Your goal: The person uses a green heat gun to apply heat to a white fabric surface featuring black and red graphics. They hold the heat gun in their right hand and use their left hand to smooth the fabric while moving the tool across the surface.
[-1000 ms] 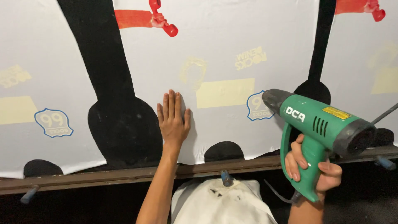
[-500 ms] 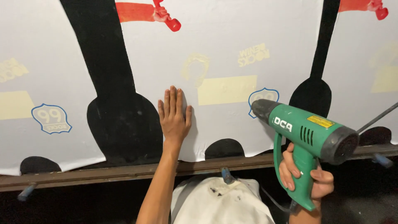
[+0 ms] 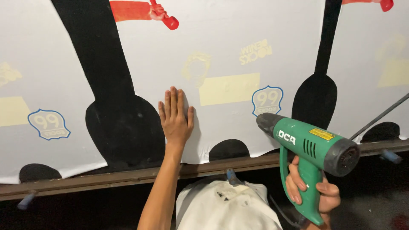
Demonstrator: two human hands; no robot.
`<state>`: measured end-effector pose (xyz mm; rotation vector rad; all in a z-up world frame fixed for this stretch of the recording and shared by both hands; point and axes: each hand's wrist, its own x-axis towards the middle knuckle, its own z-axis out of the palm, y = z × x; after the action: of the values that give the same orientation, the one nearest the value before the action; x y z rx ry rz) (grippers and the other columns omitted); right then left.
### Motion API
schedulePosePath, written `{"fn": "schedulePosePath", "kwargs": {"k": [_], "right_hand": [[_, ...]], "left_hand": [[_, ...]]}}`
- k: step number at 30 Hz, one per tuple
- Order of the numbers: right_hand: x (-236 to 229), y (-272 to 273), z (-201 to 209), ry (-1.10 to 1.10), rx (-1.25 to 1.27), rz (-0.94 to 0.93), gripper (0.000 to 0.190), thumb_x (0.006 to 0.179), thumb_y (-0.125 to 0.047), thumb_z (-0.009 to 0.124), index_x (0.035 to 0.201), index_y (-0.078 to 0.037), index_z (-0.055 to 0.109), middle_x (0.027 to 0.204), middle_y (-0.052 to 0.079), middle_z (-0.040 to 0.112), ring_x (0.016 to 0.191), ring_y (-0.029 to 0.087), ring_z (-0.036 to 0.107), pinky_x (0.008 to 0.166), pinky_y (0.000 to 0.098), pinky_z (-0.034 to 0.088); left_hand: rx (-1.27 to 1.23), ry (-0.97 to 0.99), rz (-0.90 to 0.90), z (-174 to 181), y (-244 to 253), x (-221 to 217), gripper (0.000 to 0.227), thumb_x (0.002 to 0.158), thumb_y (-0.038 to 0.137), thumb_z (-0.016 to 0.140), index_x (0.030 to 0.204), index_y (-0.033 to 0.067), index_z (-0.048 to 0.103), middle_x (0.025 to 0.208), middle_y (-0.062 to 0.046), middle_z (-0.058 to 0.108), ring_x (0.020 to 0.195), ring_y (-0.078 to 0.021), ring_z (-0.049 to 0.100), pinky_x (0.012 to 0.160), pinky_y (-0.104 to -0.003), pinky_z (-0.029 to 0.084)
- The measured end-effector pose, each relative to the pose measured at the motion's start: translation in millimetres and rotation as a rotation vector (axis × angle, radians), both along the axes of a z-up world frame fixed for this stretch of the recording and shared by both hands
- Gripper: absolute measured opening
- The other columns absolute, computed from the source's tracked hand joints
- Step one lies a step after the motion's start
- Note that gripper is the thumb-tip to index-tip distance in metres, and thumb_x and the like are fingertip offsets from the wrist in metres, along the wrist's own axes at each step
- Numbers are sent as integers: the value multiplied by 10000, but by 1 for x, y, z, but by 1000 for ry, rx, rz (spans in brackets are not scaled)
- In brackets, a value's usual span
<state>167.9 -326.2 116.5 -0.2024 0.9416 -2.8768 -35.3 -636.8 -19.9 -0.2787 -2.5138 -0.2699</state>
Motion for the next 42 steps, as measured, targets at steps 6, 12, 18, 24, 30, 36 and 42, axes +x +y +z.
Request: {"fn": "schedulePosePath", "kwargs": {"k": [6, 12, 18, 24, 30, 36, 42], "right_hand": [[7, 8, -2, -12, -3, 0, 537, 931, -199, 700, 1319, 91, 467, 768, 84, 495, 508, 231, 529, 479, 340, 418], [-4, 9, -3, 44, -1, -28, 513, 917, -193, 682, 1289, 85, 464, 767, 68, 501, 503, 221, 544, 503, 331, 442], [-11, 20, -8, 85, -51, -32, 537, 916, -165, 650, 1339, 94, 443, 823, 87, 510, 576, 253, 558, 556, 346, 452], [-1, 24, -6, 43, -42, -26, 514, 937, -156, 680, 1323, 89, 445, 813, 91, 513, 568, 248, 564, 548, 345, 454], [9, 29, -6, -5, -37, -41, 528, 938, -183, 680, 1332, 86, 454, 798, 78, 498, 539, 229, 535, 512, 337, 433], [3, 33, -8, 37, -4, -87, 520, 928, -178, 647, 1333, 88, 458, 812, 82, 506, 566, 236, 571, 554, 334, 454], [-3, 42, -11, 72, -89, -82, 558, 924, -166, 634, 1387, 91, 458, 856, 89, 517, 615, 263, 568, 598, 360, 454]], "left_hand": [[-12, -19, 6, -3, 0, 0, 591, 1135, 396, 496, 1625, 92, 365, 1688, -102, 300, 1581, -251, 260, 1311, -455, 144], [-10, -29, 4, -2, 0, 0, 593, 1134, 393, 492, 1626, 89, 362, 1690, -106, 298, 1583, -257, 264, 1312, -455, 133], [-9, -7, 11, -2, 0, 0, 588, 1128, 405, 490, 1613, 88, 396, 1676, -102, 334, 1572, -255, 293, 1302, -454, 164], [-11, 6, 7, -1, 1, 0, 580, 1136, 392, 485, 1613, 75, 391, 1676, -109, 331, 1572, -260, 289, 1308, -455, 154], [-26, -29, 10, -2, 1, 0, 603, 1131, 386, 518, 1626, 82, 356, 1686, -119, 309, 1581, -264, 263, 1310, -460, 141], [0, 4, 4, -3, 2, -1, 587, 1135, 395, 489, 1618, 81, 378, 1680, -115, 322, 1578, -262, 272, 1311, -454, 154], [-5, -17, 18, -3, 3, 1, 586, 1140, 411, 471, 1623, 95, 373, 1686, -100, 315, 1581, -255, 265, 1311, -448, 149]]}}
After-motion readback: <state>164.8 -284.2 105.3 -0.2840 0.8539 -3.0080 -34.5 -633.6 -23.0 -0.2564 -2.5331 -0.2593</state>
